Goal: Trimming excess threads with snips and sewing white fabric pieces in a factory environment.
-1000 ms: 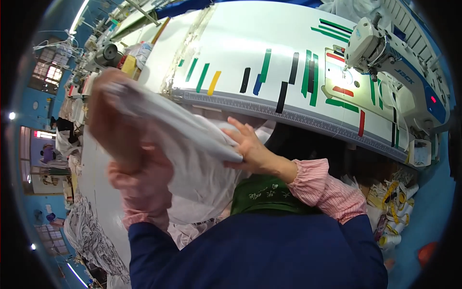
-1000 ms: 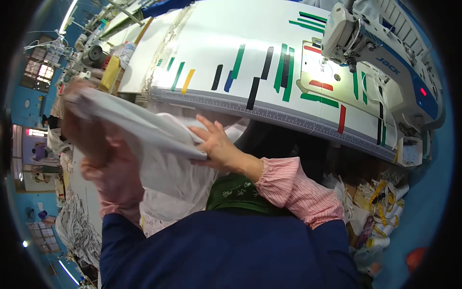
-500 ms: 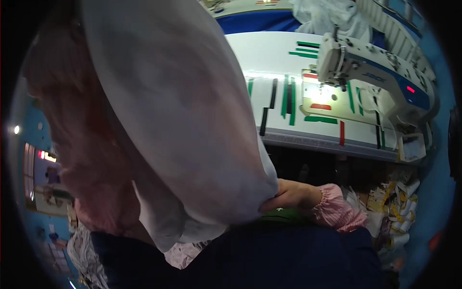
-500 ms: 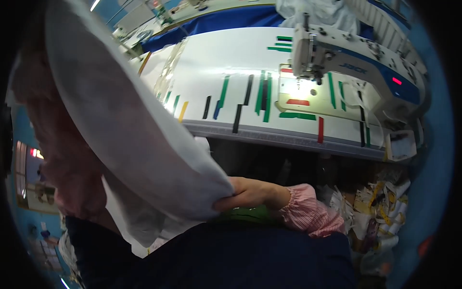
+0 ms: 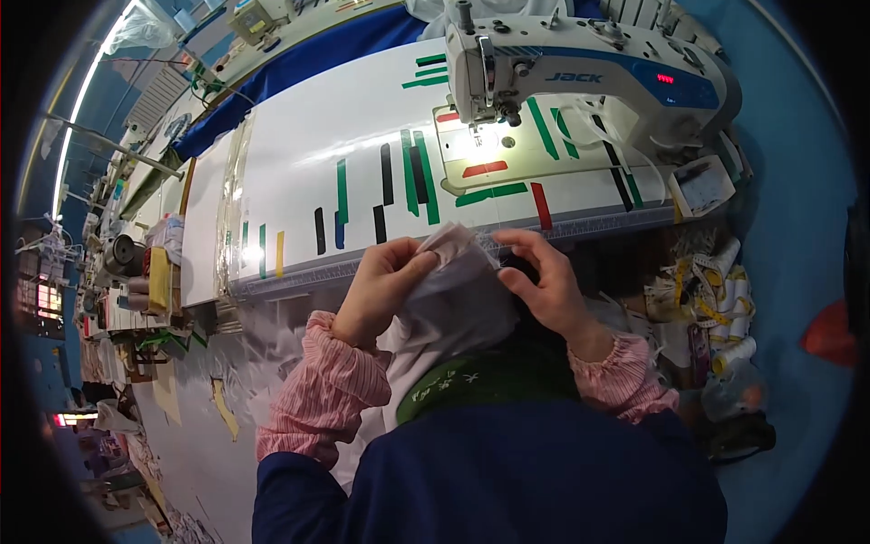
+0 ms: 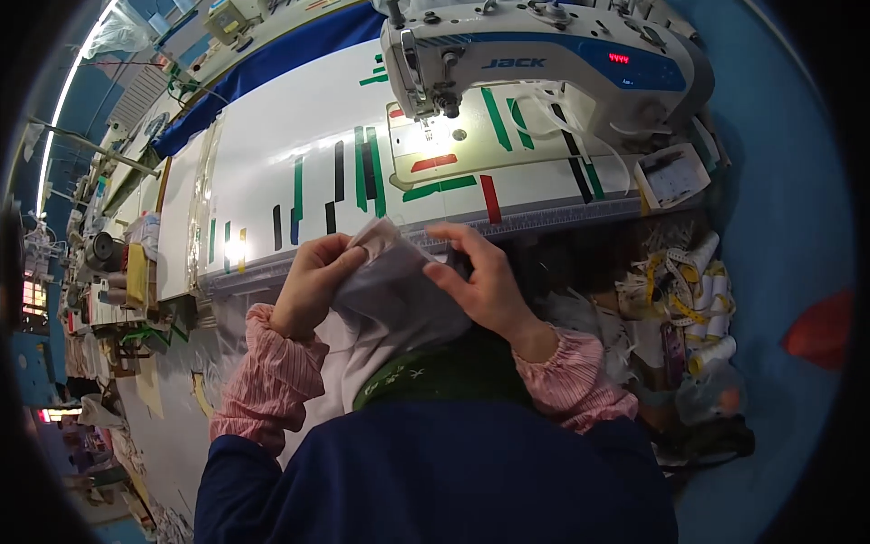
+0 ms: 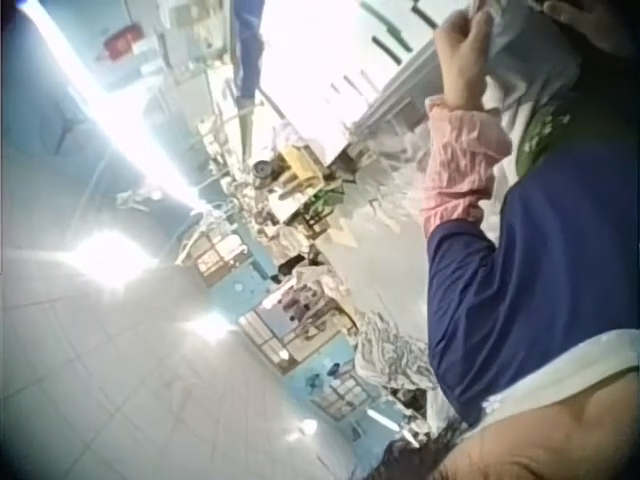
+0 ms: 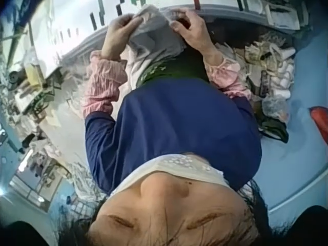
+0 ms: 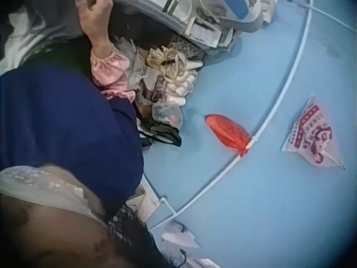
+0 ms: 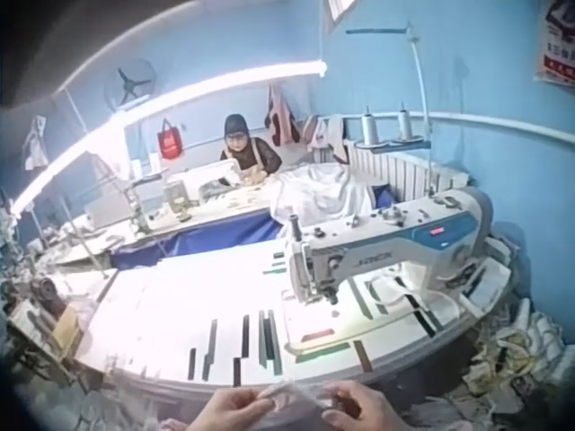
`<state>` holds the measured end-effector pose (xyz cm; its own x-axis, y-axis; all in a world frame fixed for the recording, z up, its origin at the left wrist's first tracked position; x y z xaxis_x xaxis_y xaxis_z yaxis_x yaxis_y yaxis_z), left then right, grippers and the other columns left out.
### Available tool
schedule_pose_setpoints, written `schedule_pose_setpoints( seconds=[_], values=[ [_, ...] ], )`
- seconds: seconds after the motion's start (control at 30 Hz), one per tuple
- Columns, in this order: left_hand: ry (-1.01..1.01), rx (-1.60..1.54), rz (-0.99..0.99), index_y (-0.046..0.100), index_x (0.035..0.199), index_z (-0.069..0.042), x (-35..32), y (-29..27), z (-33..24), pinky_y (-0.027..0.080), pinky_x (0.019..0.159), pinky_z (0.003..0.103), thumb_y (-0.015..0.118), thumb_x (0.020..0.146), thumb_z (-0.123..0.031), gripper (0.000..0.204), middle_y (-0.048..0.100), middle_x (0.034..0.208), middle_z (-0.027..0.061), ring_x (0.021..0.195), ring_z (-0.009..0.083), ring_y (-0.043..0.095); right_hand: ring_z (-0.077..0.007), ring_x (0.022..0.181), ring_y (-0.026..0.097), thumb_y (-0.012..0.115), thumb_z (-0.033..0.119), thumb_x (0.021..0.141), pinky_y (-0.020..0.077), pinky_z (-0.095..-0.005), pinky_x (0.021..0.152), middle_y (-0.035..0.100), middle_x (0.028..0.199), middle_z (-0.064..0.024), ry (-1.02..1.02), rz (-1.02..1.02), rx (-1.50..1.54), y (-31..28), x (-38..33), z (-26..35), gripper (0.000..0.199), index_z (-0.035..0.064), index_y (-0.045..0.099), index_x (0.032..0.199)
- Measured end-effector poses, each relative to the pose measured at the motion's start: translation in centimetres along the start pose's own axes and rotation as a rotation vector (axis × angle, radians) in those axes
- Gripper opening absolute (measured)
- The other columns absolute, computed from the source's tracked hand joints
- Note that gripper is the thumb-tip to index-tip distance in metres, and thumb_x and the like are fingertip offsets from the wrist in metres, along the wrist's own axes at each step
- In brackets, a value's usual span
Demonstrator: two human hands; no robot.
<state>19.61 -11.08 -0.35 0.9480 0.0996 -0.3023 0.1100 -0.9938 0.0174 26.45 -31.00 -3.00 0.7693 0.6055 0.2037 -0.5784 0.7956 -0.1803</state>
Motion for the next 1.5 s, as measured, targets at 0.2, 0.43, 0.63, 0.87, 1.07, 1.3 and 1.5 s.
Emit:
schedule_pose_setpoints(
  seconds=[0.2, 0.43, 0.63, 0.87, 1.07, 1.3, 1.5],
  values=[
    [-0.163, -0.106, 0.086, 0.059, 0.095, 0.001, -1.1, 0.7, 3.6, 0.042, 0.062, 0.018, 0.061, 0.088, -0.017, 0.020, 0.058, 0.078, -0.0020, 0.071, 0.0024, 0.050, -0.0059, 0.089, 0.053, 0.065, 0.009, 0.084, 0.0439, -0.0205, 0.078, 0.056, 0.100, -0.0025, 0.223, 0.152, 0.416, 4.4, 1.3, -0.5, 0.034, 0.0014, 0.051, 0.115],
    [-0.053, -0.055, 0.239, 0.058, 0.103, 0.002, -2.1, 1.8, 6.8, 0.046, 0.069, 0.019, 0.069, 0.082, -0.016, 0.030, 0.060, 0.087, -0.0005, 0.079, 0.0039, 0.055, -0.0043, 0.076, 0.053, 0.064, 0.003, 0.084, 0.0439, -0.0180, 0.068, 0.058, 0.084, 0.0004, 0.184, 0.019, 0.252, 3.5, -0.1, -1.7, 0.022, 0.0002, 0.057, 0.105],
    [-0.133, -0.045, 0.151, 0.061, 0.099, 0.002, -2.3, 1.5, 9.0, 0.045, 0.063, 0.019, 0.065, 0.085, -0.016, 0.023, 0.061, 0.082, -0.0003, 0.072, 0.0044, 0.054, -0.0074, 0.066, 0.055, 0.064, 0.001, 0.081, 0.0450, -0.0195, 0.058, 0.060, 0.079, -0.0036, -0.029, 0.047, -0.076, 3.2, -0.2, -0.1, 0.018, 0.0008, 0.060, 0.098],
    [-0.158, -0.018, 0.150, 0.061, 0.100, 0.003, -2.3, 1.1, 9.8, 0.044, 0.062, 0.019, 0.064, 0.084, -0.015, 0.023, 0.061, 0.082, 0.0004, 0.071, 0.0048, 0.054, -0.0209, 0.065, 0.063, 0.068, -0.003, 0.072, 0.0485, -0.0239, 0.053, 0.063, 0.084, -0.0108, -0.463, 0.036, -0.311, 3.1, -0.1, 1.3, 0.019, 0.0033, 0.061, 0.088],
    [-0.165, -0.018, 0.157, 0.062, 0.100, 0.003, -2.2, 1.4, 9.7, 0.045, 0.062, 0.020, 0.064, 0.085, -0.015, 0.024, 0.061, 0.082, 0.0003, 0.071, 0.0049, 0.054, -0.0230, 0.065, 0.063, 0.070, -0.007, 0.062, 0.0510, -0.0278, 0.053, 0.061, 0.086, -0.0106, -0.604, 0.067, -0.368, 2.9, -0.9, 1.6, 0.026, 0.0030, 0.058, 0.083],
    [-0.164, -0.099, 0.178, 0.063, 0.099, 0.003, -2.4, 2.4, 9.5, 0.044, 0.062, 0.020, 0.061, 0.087, -0.015, 0.022, 0.062, 0.081, 0.0003, 0.072, 0.0040, 0.054, -0.0279, 0.079, 0.061, 0.073, -0.004, 0.059, 0.0518, -0.0319, 0.063, 0.061, 0.087, -0.0110, -0.668, -0.068, -0.504, 2.8, -1.3, 1.6, 0.027, 0.0049, 0.057, 0.079],
    [-0.175, -0.244, 0.150, 0.063, 0.103, 0.004, -2.4, 2.7, 9.7, 0.042, 0.063, 0.019, 0.055, 0.091, -0.016, 0.025, 0.061, 0.083, -0.0022, 0.074, 0.0030, 0.051, -0.0248, 0.076, 0.058, 0.068, 0.003, 0.057, 0.0504, -0.0313, 0.060, 0.060, 0.085, -0.0090, -0.829, -0.019, -0.591, 3.0, -2.2, 2.6, 0.022, 0.0024, 0.056, 0.076]
  ],
)
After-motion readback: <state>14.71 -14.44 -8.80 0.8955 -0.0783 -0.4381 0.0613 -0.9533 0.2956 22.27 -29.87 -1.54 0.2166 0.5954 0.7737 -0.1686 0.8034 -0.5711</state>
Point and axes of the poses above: each hand's wrist, its own x-axis towards the middle knuckle, its own y-axis out of the palm, z = x × y, the point moved 5 cm from there along x, towards the middle knuckle
